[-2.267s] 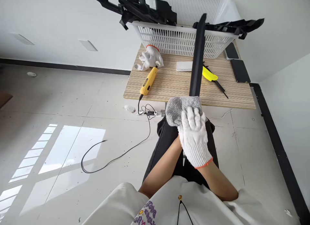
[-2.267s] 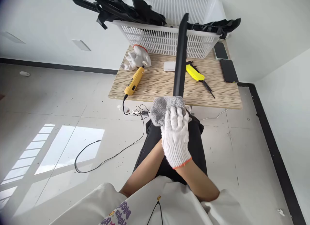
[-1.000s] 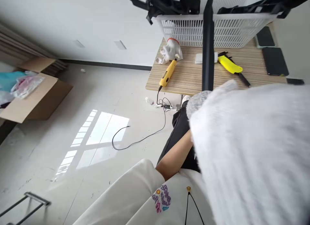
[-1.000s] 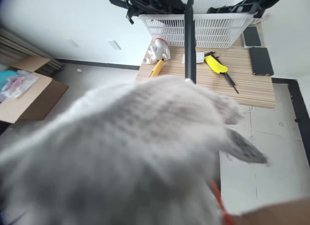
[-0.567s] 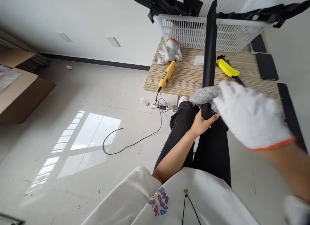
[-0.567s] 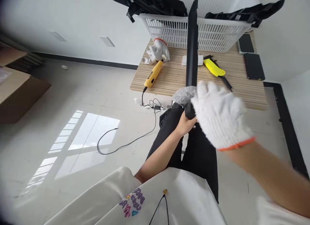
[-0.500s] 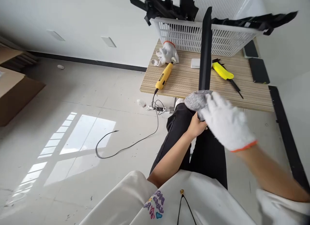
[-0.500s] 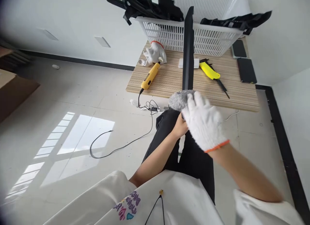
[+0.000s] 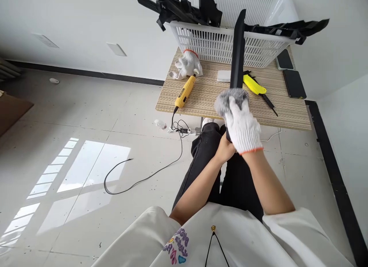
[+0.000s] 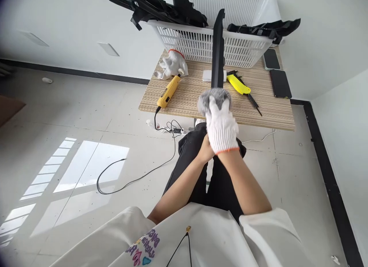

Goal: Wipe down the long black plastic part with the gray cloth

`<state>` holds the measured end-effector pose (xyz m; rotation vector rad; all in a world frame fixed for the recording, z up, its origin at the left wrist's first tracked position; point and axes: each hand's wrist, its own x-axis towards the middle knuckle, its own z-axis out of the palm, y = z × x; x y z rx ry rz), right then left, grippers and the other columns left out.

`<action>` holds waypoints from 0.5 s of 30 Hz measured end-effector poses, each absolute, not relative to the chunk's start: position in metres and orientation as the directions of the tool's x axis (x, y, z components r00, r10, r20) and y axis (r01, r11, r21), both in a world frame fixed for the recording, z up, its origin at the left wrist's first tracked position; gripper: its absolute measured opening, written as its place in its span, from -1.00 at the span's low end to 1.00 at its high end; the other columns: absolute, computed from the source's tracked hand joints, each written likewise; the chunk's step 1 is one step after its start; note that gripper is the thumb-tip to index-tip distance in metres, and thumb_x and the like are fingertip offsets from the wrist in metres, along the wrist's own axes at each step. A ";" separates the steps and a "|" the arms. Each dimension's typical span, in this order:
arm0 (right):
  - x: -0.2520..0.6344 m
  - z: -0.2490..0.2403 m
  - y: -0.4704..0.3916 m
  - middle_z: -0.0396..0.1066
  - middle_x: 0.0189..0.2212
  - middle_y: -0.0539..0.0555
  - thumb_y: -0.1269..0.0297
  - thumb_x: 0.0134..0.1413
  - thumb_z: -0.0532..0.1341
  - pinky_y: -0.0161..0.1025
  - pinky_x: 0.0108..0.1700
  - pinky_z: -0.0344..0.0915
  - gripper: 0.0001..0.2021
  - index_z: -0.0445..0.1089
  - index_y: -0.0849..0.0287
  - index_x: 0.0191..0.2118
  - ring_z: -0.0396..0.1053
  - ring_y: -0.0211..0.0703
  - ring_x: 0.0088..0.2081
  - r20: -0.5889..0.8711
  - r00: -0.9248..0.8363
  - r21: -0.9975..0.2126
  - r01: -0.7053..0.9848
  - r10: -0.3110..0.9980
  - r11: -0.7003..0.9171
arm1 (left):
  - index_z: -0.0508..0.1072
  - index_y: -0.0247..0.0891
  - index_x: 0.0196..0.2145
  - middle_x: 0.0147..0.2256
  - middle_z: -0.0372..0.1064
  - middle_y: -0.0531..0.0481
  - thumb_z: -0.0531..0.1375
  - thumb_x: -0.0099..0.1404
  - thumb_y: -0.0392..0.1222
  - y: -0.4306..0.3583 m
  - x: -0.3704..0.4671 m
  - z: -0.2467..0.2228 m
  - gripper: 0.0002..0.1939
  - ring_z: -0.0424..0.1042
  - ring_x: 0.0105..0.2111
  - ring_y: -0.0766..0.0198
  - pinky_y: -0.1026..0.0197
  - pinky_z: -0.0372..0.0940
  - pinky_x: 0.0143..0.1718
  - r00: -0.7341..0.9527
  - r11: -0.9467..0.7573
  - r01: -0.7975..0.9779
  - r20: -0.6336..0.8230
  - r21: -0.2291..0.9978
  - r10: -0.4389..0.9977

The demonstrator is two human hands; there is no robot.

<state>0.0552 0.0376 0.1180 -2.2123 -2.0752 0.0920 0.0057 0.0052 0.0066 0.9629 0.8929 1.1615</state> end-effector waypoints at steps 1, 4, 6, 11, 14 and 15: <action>0.053 0.116 0.021 0.19 0.34 0.37 0.13 0.44 -0.02 0.09 -0.09 0.46 -0.44 0.16 -0.02 0.47 0.49 0.13 -0.09 -0.004 0.092 -0.126 0.988 0.996 -0.092 | 0.42 -0.24 -0.27 -0.31 0.49 -0.07 0.44 0.13 -0.05 0.005 0.005 0.006 -0.66 0.49 -0.22 0.14 0.10 0.45 -0.16 0.149 0.085 -0.335 -0.036 0.938 0.988; 0.055 0.112 -0.005 0.34 0.18 0.33 0.11 0.46 -0.07 0.09 -0.06 0.43 -0.48 0.29 -0.05 0.40 0.46 0.15 -0.06 -0.087 0.175 -0.105 0.977 0.981 -0.184 | 0.44 -0.23 -0.25 -0.16 0.53 -0.17 0.45 0.13 -0.02 0.006 0.004 0.004 -0.64 0.49 -0.01 0.02 0.03 0.41 0.04 0.118 0.035 -0.353 0.007 0.935 0.993; 0.062 0.114 0.007 0.31 0.20 0.27 0.05 0.44 0.01 0.04 -0.01 0.41 -0.46 0.18 -0.18 0.46 0.44 0.12 -0.01 -0.115 0.029 -0.099 0.994 0.993 -0.041 | 0.41 -0.23 -0.27 -0.26 0.51 -0.12 0.46 0.10 -0.01 0.006 0.006 0.001 -0.61 0.52 -0.15 0.07 0.05 0.46 -0.11 0.153 0.078 -0.333 -0.028 0.940 0.988; 0.072 0.122 0.077 0.24 0.10 0.37 -0.01 0.42 0.06 0.05 -0.04 0.35 -0.39 0.10 -0.05 0.49 0.38 0.19 0.03 -0.042 0.218 -0.047 0.974 0.975 -0.220 | 0.37 -0.24 -0.26 -0.46 0.31 0.11 0.46 0.09 -0.01 0.009 0.012 -0.002 -0.58 0.26 -0.57 0.39 0.29 0.24 -0.61 0.223 0.217 -0.269 -0.159 0.938 0.962; 0.065 0.122 0.082 0.21 0.11 0.36 0.01 0.43 0.05 0.06 -0.04 0.35 -0.39 0.07 -0.06 0.50 0.38 0.18 0.04 0.020 0.221 -0.058 0.974 0.975 -0.220 | 0.37 -0.25 -0.28 -0.46 0.31 0.11 0.43 0.12 -0.01 0.008 0.010 -0.004 -0.61 0.26 -0.57 0.40 0.30 0.26 -0.61 0.221 0.178 -0.264 -0.121 0.948 0.968; 0.062 0.120 0.075 0.20 0.14 0.37 0.00 0.43 0.03 0.06 -0.03 0.35 -0.39 0.05 -0.08 0.51 0.38 0.17 0.04 0.025 0.216 -0.070 0.974 0.976 -0.214 | 0.38 -0.25 -0.28 -0.46 0.34 0.09 0.44 0.10 -0.03 0.007 0.009 -0.006 -0.61 0.31 -0.55 0.36 0.26 0.32 -0.57 0.233 0.154 -0.250 -0.095 0.956 0.968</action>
